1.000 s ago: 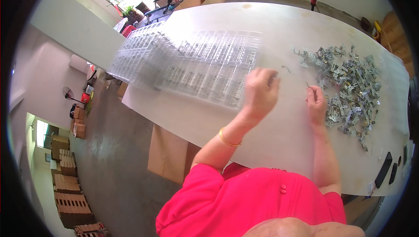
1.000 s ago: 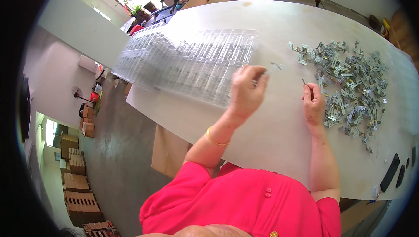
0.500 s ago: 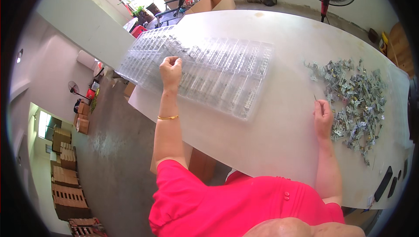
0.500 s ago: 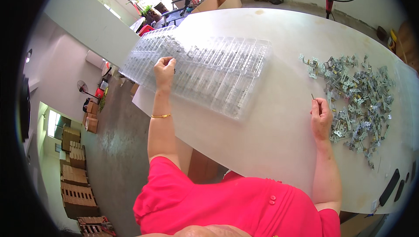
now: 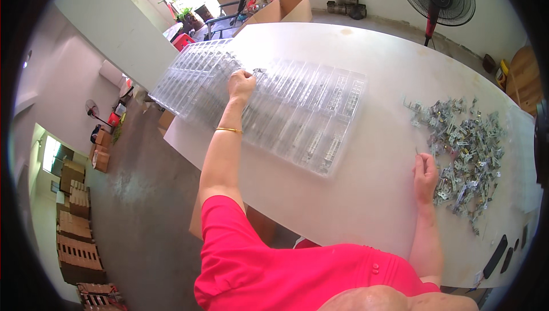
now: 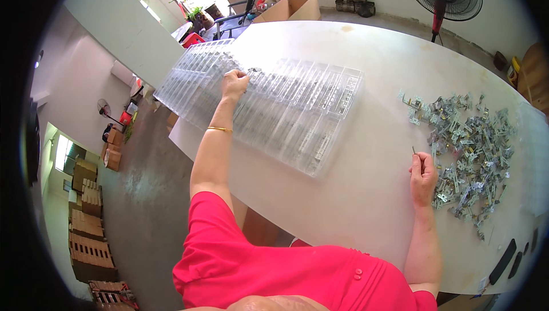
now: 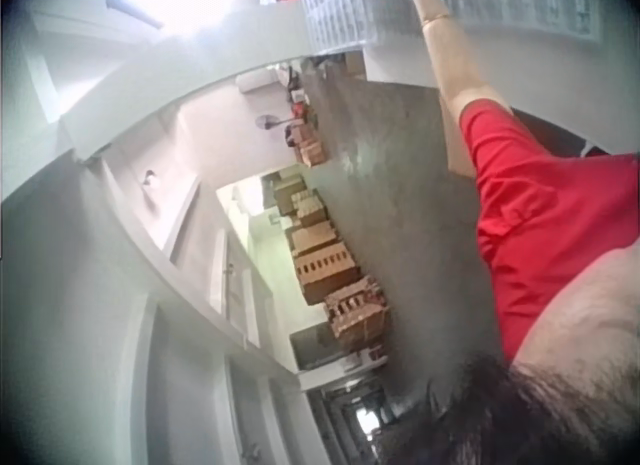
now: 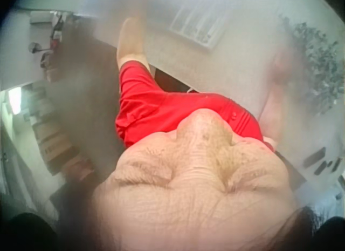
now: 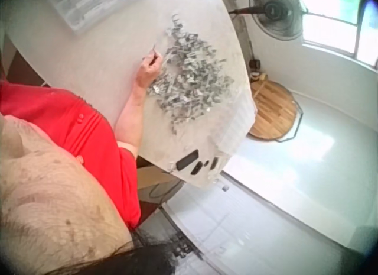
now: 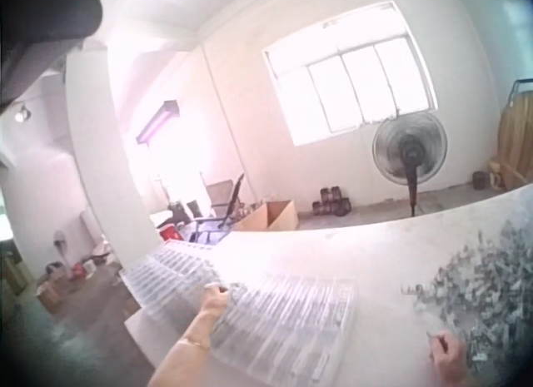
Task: The person assembles metal components by inserting pins into metal brackets by hand and places the assembled pieces into plastic organizer trays.
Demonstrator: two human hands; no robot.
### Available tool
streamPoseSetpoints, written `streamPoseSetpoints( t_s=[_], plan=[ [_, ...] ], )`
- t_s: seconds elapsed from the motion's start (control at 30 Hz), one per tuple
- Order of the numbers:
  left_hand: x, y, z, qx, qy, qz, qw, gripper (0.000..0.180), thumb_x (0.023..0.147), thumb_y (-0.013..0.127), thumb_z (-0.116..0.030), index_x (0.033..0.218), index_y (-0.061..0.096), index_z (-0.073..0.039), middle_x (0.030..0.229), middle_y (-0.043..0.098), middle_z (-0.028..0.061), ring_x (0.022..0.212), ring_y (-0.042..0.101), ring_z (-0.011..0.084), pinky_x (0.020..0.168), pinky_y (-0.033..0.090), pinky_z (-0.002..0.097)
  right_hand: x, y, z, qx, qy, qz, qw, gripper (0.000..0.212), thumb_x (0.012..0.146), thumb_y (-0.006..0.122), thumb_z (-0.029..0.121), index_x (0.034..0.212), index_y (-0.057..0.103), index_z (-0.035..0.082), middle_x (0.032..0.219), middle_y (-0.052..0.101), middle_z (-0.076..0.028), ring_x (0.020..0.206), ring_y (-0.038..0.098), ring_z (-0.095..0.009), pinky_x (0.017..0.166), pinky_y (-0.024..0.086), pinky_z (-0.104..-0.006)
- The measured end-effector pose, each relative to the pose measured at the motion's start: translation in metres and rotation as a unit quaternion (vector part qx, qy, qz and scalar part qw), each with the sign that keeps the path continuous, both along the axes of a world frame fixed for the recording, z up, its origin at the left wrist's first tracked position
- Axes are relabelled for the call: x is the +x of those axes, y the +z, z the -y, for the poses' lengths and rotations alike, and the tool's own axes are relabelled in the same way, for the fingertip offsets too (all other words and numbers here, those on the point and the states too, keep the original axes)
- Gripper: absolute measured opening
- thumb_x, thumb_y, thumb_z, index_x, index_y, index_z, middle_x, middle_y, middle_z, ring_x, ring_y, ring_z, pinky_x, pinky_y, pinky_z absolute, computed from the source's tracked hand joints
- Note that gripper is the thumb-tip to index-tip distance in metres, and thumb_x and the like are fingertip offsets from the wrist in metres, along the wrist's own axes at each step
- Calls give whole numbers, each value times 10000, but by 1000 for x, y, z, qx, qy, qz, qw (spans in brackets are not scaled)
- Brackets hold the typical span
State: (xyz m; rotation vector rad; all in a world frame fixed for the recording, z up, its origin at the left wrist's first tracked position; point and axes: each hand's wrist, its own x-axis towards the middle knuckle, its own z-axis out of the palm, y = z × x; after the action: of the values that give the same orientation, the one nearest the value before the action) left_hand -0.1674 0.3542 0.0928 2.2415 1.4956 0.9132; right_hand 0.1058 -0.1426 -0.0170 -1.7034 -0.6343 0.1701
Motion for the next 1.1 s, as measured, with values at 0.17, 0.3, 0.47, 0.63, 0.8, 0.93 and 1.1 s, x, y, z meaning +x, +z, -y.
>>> streamPoseSetpoints(
  t_s=[0.17,0.3,0.47,0.63,0.8,0.93,1.1],
  plan=[
    [28,-7,-9,34,37,-124,991,217,762,652,-212,887,755,-68,951,731,180,941,699,342,876,534,421,0,0,1,5,-2,-6,1000,110,987,590,144,941,616,47,683,533,37,608,513,-58,546,396,-217],
    [41,-10,-15,22,49,-152,987,218,783,629,-193,915,759,-79,989,727,182,998,692,335,898,527,434,-1,0,0,-2,-3,4,1000,92,989,582,139,952,611,61,694,529,46,607,487,-40,543,380,-204],
    [51,-16,-17,8,60,-194,979,238,798,611,-197,951,763,-97,1030,727,172,1026,690,327,913,518,446,0,-1,0,-4,-6,-1,1000,104,986,591,138,940,614,47,704,545,31,611,514,-58,549,402,-220],
    [51,-23,-19,5,69,-226,972,257,801,621,-230,973,759,-99,1058,724,163,1044,685,324,921,511,460,-2,1,1,2,-2,-1,1000,104,984,591,134,934,613,46,701,541,32,614,513,-58,550,403,-224],
    [57,-30,-13,49,93,-257,961,214,785,709,-324,892,769,-149,971,743,125,968,707,298,894,525,415,-5,3,5,-18,-13,9,1000,113,978,598,148,930,620,48,690,549,27,604,515,-65,549,410,-238],
    [48,-18,-19,55,81,-289,952,293,805,630,-276,990,755,-87,1063,716,177,1013,688,325,893,531,433,-9,9,-1,-33,-30,63,997,120,972,599,165,949,636,53,668,582,-7,584,521,-92,537,417,-278],
    [68,30,35,173,-36,-208,962,221,823,663,-249,942,740,-80,992,701,155,992,648,329,881,481,450,-11,16,-5,-58,-31,49,997,94,954,617,165,963,648,77,626,574,-35,566,525,-106,517,409,-301]
  ],
)
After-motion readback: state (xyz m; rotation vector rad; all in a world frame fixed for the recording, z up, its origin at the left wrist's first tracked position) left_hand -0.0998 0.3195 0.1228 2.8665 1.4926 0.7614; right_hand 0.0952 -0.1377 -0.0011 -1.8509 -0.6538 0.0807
